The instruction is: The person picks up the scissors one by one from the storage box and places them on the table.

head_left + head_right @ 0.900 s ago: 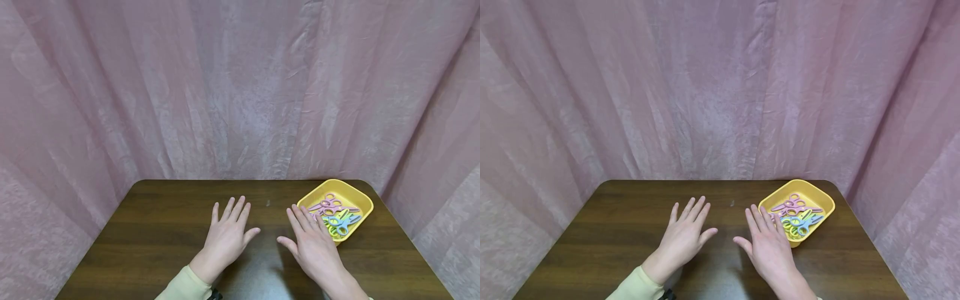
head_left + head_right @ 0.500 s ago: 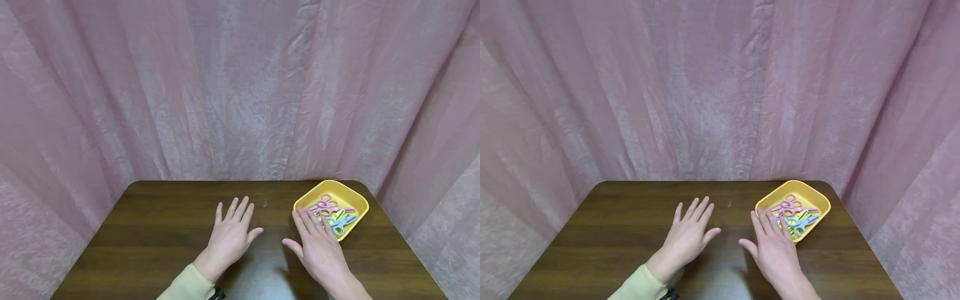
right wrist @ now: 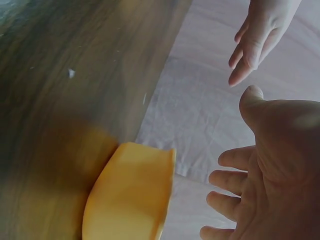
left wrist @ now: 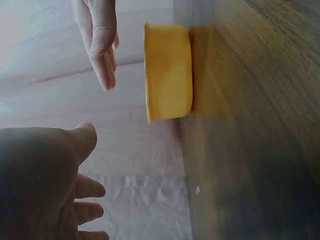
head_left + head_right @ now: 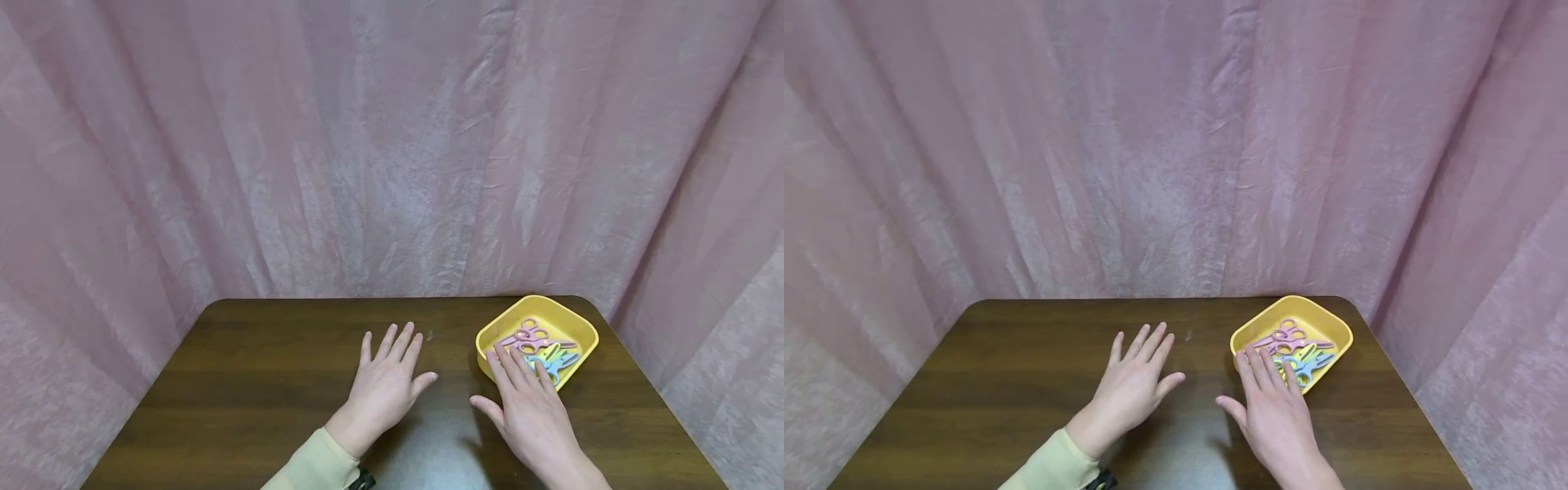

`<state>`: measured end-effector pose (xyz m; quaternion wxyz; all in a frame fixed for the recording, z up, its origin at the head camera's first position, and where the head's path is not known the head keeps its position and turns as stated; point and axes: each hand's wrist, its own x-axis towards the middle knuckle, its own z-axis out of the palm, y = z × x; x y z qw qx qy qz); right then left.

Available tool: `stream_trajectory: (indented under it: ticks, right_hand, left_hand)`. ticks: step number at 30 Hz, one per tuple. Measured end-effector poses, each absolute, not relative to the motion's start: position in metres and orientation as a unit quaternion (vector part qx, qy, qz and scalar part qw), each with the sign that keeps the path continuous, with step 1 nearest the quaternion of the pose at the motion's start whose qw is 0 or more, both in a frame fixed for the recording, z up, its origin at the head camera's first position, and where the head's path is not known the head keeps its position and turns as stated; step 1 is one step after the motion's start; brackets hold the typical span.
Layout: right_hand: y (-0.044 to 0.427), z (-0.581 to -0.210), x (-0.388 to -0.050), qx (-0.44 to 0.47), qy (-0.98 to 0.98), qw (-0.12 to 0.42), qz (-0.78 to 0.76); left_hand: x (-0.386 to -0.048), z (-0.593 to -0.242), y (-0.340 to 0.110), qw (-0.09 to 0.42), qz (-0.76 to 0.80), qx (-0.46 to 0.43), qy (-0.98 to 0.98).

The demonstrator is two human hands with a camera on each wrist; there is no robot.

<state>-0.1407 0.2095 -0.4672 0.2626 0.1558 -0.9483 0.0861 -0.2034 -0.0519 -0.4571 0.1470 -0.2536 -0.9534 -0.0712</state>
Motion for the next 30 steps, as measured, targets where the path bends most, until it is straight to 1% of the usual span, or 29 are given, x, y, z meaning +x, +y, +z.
stream_trajectory:
  ticks: [10, 20, 30]
  right_hand:
    - [0.218, -0.472, -0.137, 0.143, -0.953, 0.253, 0.084]
    - [0.233, -0.477, -0.132, 0.142, -0.950, 0.265, 0.081]
    - [0.241, -0.482, -0.127, 0.115, -0.960, 0.233, 0.103]
  left_hand:
    - [-0.212, -0.458, -0.035, 0.135, -0.077, -0.257, -0.954]
    - [-0.215, -0.463, -0.024, 0.128, -0.067, -0.260, -0.955]
    - [-0.220, -0.467, -0.013, 0.124, -0.052, -0.277, -0.951]
